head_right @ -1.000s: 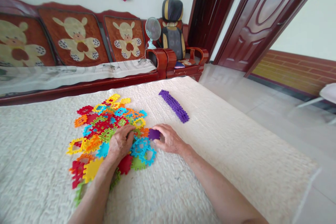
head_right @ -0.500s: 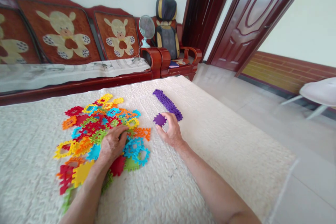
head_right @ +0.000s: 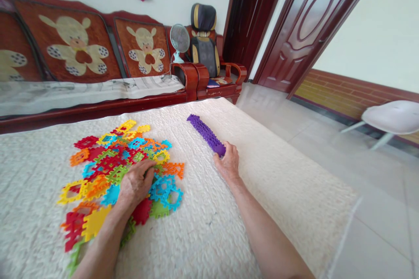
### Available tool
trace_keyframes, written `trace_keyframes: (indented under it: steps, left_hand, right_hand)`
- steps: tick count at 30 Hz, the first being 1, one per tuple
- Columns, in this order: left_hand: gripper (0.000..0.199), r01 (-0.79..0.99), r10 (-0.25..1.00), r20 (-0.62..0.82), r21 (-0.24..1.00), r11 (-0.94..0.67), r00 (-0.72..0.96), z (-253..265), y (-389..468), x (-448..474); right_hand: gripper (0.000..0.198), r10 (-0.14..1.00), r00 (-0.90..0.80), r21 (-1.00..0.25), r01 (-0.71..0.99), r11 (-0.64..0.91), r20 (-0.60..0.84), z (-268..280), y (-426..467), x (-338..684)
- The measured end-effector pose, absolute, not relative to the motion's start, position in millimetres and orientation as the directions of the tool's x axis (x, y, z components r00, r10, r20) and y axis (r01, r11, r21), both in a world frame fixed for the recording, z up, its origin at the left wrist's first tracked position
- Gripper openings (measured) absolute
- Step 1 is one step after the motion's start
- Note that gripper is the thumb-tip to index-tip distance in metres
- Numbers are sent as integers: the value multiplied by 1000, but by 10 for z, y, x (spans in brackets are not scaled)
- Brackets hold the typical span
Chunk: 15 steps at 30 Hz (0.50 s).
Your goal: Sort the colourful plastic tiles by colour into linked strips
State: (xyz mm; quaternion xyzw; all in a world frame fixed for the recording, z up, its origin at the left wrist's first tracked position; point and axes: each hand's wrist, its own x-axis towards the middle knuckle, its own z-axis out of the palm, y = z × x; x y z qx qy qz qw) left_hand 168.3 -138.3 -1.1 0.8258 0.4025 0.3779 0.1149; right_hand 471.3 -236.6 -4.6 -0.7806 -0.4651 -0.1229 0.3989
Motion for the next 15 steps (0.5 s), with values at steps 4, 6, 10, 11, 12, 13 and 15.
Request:
trace_keyframes:
  steps: [4, 6, 10, 11, 12, 13, 15]
  left_hand:
    - [25, 577, 754, 533, 500, -646, 383, -29, -1376, 1685]
    - [25, 578, 756, 533, 501, -644, 381, -36, -1376, 1682]
    - [25, 575, 758, 524, 505, -644, 388, -35, -1384, 1679]
    - [25, 574, 759, 523, 507, -643, 389, -31, -1386, 1680]
    - [25, 572, 759, 523, 509, -644, 389, -27, -1388, 1681]
    - [25, 571, 759, 523, 509, -644, 389, -22, -1391, 1684]
    - [25, 573, 759, 522, 507, -644, 390, -12, -1396, 1690]
  right_hand:
    - [50, 642, 542, -490, 825, -282, 542, -61, -2354, 4715]
    - [50, 647, 533, -476, 832, -284, 546, -74, -2346, 4727]
    - [52, 653, 511, -455, 848, -273, 560, -40, -2345, 4732]
    - [53, 646, 490, -444, 860, -251, 585, -12, -2348, 4713]
    - [54, 636, 457, -431, 878, -209, 622, 21, -2351, 4680]
    - [54, 629, 409, -417, 897, -146, 661, 57, -2353, 4630]
    - [50, 645, 282, -400, 915, 40, 710, 123, -2349, 4481]
